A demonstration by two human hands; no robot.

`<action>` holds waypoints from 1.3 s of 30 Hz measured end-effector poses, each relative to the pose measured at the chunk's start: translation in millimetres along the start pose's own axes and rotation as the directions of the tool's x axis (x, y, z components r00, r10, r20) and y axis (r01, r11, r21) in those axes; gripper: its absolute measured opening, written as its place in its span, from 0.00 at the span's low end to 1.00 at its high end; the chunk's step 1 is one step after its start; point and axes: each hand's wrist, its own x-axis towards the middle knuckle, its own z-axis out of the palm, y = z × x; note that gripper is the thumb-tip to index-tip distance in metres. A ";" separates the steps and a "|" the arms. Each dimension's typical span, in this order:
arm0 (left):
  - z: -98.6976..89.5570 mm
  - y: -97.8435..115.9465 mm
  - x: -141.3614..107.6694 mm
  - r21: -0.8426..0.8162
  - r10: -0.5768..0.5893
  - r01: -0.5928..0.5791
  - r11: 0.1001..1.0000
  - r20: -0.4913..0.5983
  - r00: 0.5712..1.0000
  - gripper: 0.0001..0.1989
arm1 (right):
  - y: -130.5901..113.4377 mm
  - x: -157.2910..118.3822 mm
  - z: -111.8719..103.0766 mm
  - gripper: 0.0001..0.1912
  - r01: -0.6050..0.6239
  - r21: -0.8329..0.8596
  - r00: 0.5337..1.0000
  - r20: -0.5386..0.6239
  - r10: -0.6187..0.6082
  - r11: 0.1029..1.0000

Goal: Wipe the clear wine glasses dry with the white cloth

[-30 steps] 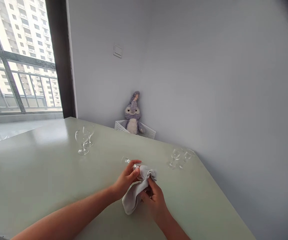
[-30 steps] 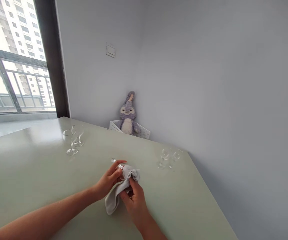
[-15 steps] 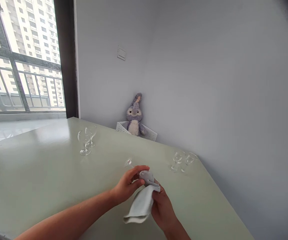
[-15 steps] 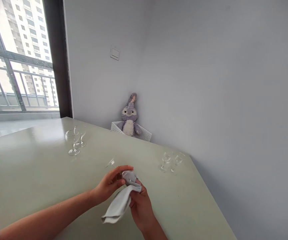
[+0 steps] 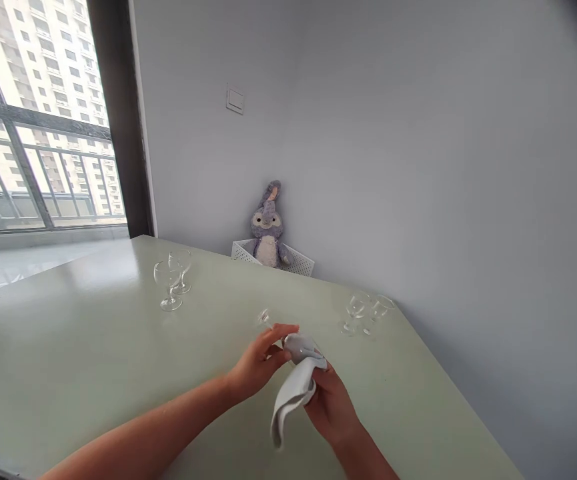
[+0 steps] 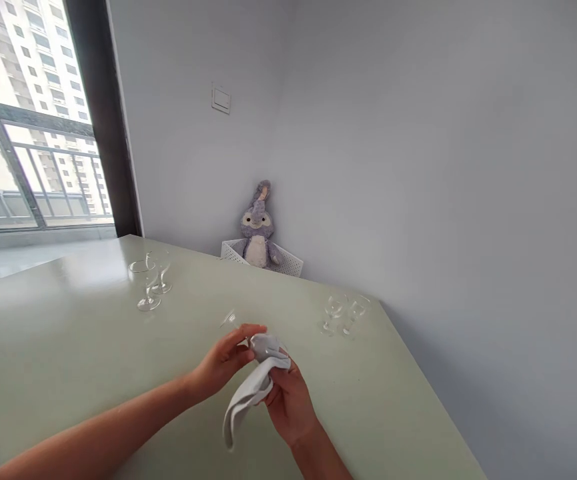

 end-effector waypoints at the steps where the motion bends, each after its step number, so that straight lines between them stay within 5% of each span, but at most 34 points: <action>1: -0.6 -2.6 0.8 0.042 -0.012 0.014 0.999 -0.037 0.999 0.21 | -0.2 -0.6 1.1 0.12 0.025 -0.076 1.000 0.011 -0.024 0.997; 5: 0.5 -15.8 0.9 0.146 -0.068 0.077 0.986 -0.063 0.996 0.23 | -0.2 0.7 0.9 0.10 0.117 -0.300 0.992 -0.012 -0.126 0.947; 10: 4.2 -13.0 -4.6 0.062 0.090 -0.093 0.994 0.049 0.995 0.22 | -2.3 3.5 -3.2 0.09 -0.054 0.116 0.998 0.016 0.053 0.992; 13: 1.4 -5.1 -3.0 0.044 0.134 -0.138 0.989 0.087 0.987 0.17 | -0.9 1.7 -1.3 0.08 -0.086 0.171 0.996 0.037 0.080 0.982; 17: -2.2 -6.2 3.3 0.071 -0.093 0.094 0.993 -0.014 0.996 0.18 | 8.9 -1.6 0.9 0.14 0.047 -0.220 0.997 0.072 -0.032 0.974; 20: -2.1 -13.8 6.6 0.080 -0.278 0.285 0.955 -0.093 0.956 0.22 | 18.4 -2.5 -2.4 0.20 0.248 -0.552 0.969 0.134 -0.209 0.796; 22: -1.6 -17.9 6.8 0.107 -0.287 0.299 0.948 -0.116 0.951 0.24 | 20.9 -1.7 -4.8 0.18 0.281 -0.599 0.959 0.144 -0.244 0.750; 24: -1.3 -19.5 5.2 0.117 -0.252 0.263 0.958 -0.097 0.963 0.23 | 18.5 0.4 -6.0 0.14 0.195 -0.490 0.981 0.084 -0.177 0.849; 27: -1.0 -17.5 1.8 0.106 -0.172 0.170 0.980 0.011 0.985 0.21 | 10.0 5.2 -7.6 0.07 0.017 -0.095 0.999 0.030 -0.014 0.995; 31: -1.2 -12.9 0.3 0.127 -0.015 0.004 0.992 0.085 0.996 0.19 | 4.8 9.3 -11.9 0.07 -0.060 0.248 0.998 0.040 0.051 0.967; 34: -2.0 -11.4 1.9 0.168 -0.003 -0.009 0.986 0.071 0.997 0.18 | 5.9 8.2 -12.1 0.07 -0.039 0.215 0.997 0.069 0.024 0.976; 39: -6.0 -15.0 5.6 0.254 -0.046 0.041 0.966 0.016 0.999 0.20 | 7.4 2.7 -3.8 0.08 0.024 -0.071 0.997 0.081 -0.018 0.997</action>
